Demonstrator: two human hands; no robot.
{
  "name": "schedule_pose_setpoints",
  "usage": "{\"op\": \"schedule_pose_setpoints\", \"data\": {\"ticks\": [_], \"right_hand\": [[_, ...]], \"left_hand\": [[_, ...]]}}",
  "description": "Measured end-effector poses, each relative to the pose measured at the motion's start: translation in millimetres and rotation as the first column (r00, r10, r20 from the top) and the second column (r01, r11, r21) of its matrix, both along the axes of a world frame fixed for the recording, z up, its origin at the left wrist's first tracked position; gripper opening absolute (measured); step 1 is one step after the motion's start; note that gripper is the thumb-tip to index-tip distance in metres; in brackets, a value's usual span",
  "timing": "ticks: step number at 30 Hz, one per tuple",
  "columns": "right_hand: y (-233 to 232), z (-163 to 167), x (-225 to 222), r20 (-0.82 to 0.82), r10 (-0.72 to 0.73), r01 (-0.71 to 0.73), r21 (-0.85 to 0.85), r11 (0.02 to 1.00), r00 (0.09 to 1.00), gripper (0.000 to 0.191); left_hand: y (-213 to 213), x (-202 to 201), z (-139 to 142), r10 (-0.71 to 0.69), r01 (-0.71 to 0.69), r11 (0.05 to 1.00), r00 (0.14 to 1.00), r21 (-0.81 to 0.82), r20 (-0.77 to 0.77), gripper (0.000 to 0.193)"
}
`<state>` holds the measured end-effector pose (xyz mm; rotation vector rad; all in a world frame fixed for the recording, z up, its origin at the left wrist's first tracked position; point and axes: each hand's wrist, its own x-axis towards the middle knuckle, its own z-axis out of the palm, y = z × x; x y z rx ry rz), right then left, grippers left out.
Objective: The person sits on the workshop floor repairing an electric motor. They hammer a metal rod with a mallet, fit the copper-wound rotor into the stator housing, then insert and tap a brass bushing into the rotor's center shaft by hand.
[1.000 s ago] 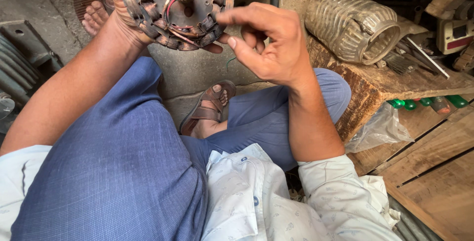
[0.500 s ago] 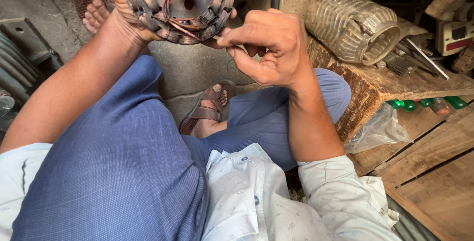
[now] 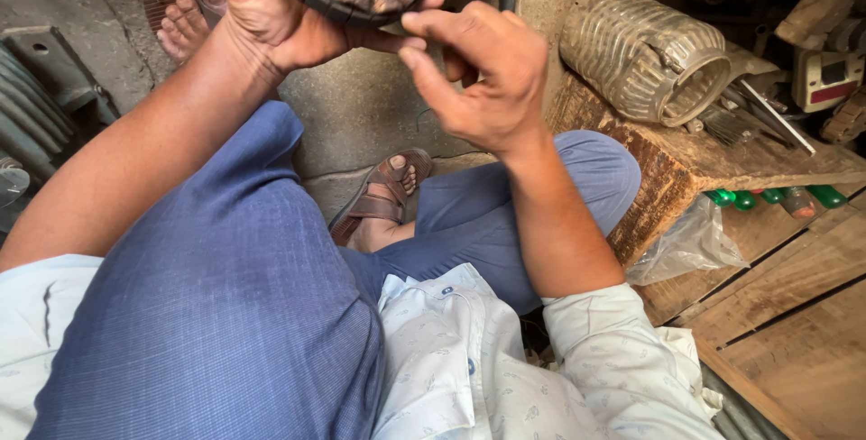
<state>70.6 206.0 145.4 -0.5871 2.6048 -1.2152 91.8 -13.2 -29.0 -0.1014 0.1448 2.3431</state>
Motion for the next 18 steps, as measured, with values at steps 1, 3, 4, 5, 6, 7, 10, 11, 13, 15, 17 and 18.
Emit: {"op": "schedule_pose_setpoints", "data": {"ticks": [1, 3, 4, 5, 6, 7, 10, 11, 13, 15, 17, 18], "right_hand": [[-4.4, -3.1, 2.1, -0.063, -0.005, 0.007, 0.029, 1.0, 0.998, 0.029], [-12.7, -9.0, 5.8, -0.149, -0.034, 0.047, 0.083, 0.995, 0.988, 0.036], [-16.3, -11.6, 7.3, -0.177, -0.059, 0.08, 0.11, 0.991, 0.982, 0.038], [-18.8, -13.6, 8.6, -0.206, -0.085, 0.115, 0.139, 0.984, 0.975, 0.041], [-20.5, -15.3, 9.1, -0.214, -0.094, 0.122, 0.123, 0.985, 0.972, 0.041], [-21.5, -16.5, 9.6, -0.221, -0.102, 0.128, 0.106, 0.986, 0.97, 0.041], [-20.9, -17.3, 8.4, -0.21, -0.097, 0.122, 0.108, 0.987, 0.973, 0.04], [-19.5, -16.9, 7.7, -0.203, -0.092, 0.118, 0.119, 0.986, 0.975, 0.04], [-15.0, -15.3, 5.8, -0.161, -0.082, 0.102, 0.126, 0.987, 0.984, 0.039], [-6.8, -12.7, 5.1, -0.129, -0.085, 0.102, 0.125, 0.987, 0.988, 0.039], [8.1, -8.1, 6.8, -0.126, -0.103, 0.118, 0.119, 0.986, 0.987, 0.039], [18.6, -4.5, 9.1, -0.112, -0.197, 0.207, 0.091, 0.974, 0.974, 0.036]], "left_hand": [[0.7, 0.2, -1.2, 0.018, -0.019, 1.0, 0.999, 0.015, 0.034, 0.099], [1.7, 1.3, -5.7, 0.046, -0.052, 0.996, 0.995, 0.067, 0.086, 0.095], [2.7, 1.9, -8.6, 0.054, -0.064, 0.992, 0.993, 0.105, 0.102, 0.092], [3.2, 2.8, -11.6, 0.059, -0.071, 0.991, 0.993, 0.113, 0.101, 0.091], [4.1, 3.5, -14.4, 0.065, -0.077, 0.99, 0.993, 0.121, 0.1, 0.09], [4.5, 4.3, -16.8, 0.071, -0.079, 0.992, 0.994, 0.095, 0.084, 0.091], [6.1, 5.3, -19.9, 0.057, -0.059, 0.997, 0.997, 0.051, 0.046, 0.094], [6.9, 5.2, -19.3, 0.055, -0.057, 0.996, 0.998, 0.062, 0.04, 0.093], [7.6, 3.0, -15.5, 0.058, -0.061, 0.993, 0.998, 0.104, 0.034, 0.089], [6.9, -0.9, -8.1, 0.073, -0.074, 0.991, 0.997, 0.111, 0.006, 0.086], [2.7, -7.9, 1.5, 0.097, -0.092, 0.993, 0.993, 0.068, -0.069, 0.086], [0.5, -12.5, 6.6, 0.11, -0.105, 0.993, 0.988, 0.047, -0.106, 0.086]]}}
